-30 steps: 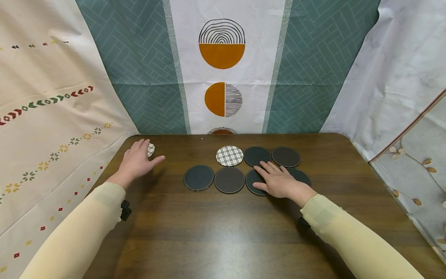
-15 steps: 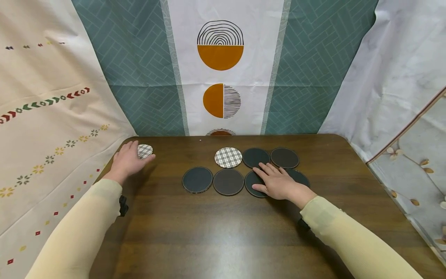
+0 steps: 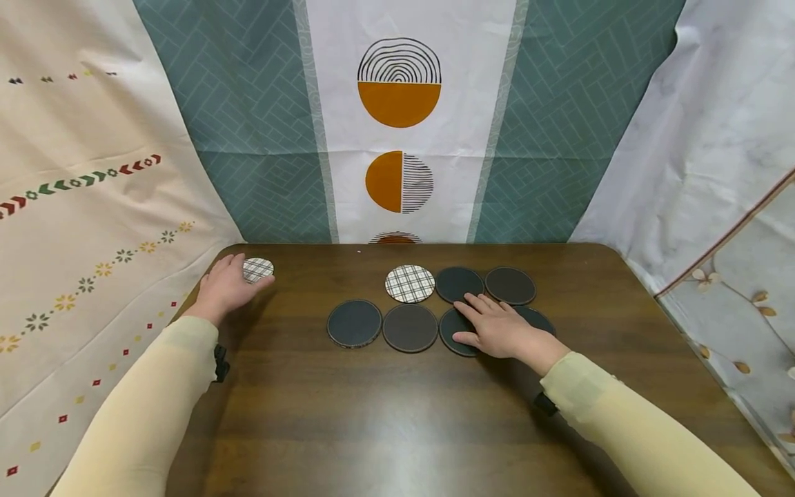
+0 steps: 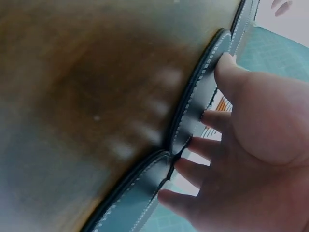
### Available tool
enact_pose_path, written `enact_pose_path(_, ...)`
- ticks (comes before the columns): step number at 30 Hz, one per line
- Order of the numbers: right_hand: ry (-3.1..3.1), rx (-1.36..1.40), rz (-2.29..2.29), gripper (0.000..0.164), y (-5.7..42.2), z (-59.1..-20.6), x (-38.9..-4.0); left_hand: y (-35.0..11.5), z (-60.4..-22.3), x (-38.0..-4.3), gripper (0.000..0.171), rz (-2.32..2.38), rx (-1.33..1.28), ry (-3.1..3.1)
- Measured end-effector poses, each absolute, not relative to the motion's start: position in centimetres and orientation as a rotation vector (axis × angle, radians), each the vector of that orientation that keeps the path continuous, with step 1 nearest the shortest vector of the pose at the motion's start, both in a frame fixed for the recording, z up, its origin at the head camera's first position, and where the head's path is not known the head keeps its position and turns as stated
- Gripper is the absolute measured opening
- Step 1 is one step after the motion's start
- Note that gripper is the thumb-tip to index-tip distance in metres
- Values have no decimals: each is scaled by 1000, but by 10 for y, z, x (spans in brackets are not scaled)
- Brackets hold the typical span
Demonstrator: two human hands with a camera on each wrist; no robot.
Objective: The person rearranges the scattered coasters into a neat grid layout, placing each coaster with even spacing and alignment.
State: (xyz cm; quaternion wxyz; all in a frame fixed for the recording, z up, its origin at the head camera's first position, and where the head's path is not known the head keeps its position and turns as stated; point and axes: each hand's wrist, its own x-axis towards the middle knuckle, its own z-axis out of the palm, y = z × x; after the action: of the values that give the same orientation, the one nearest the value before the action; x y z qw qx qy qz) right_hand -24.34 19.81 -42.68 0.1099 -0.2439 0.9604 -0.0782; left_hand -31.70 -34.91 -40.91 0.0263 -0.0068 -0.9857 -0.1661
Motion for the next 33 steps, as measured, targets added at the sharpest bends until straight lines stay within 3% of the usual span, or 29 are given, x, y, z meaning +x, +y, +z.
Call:
enact_pose_path(20,2927,-761,-210,70,186,-416,-244,-366,-411,-332,100,-570,49,-3081)
enact_pose_path(24,2983,-757,-208,68,177,-412,-249,-390,-433,-361,106,-617,56,-3072)
enact_pose_path(30,3026,-753,-261,65,163,-406,-259,-445,-500,-435,124,-604,45,-3033)
enact_pose_path(33,3024,-739,-312,65,156,-404,-265,-446,-499,-435,121,-608,26,-3034)
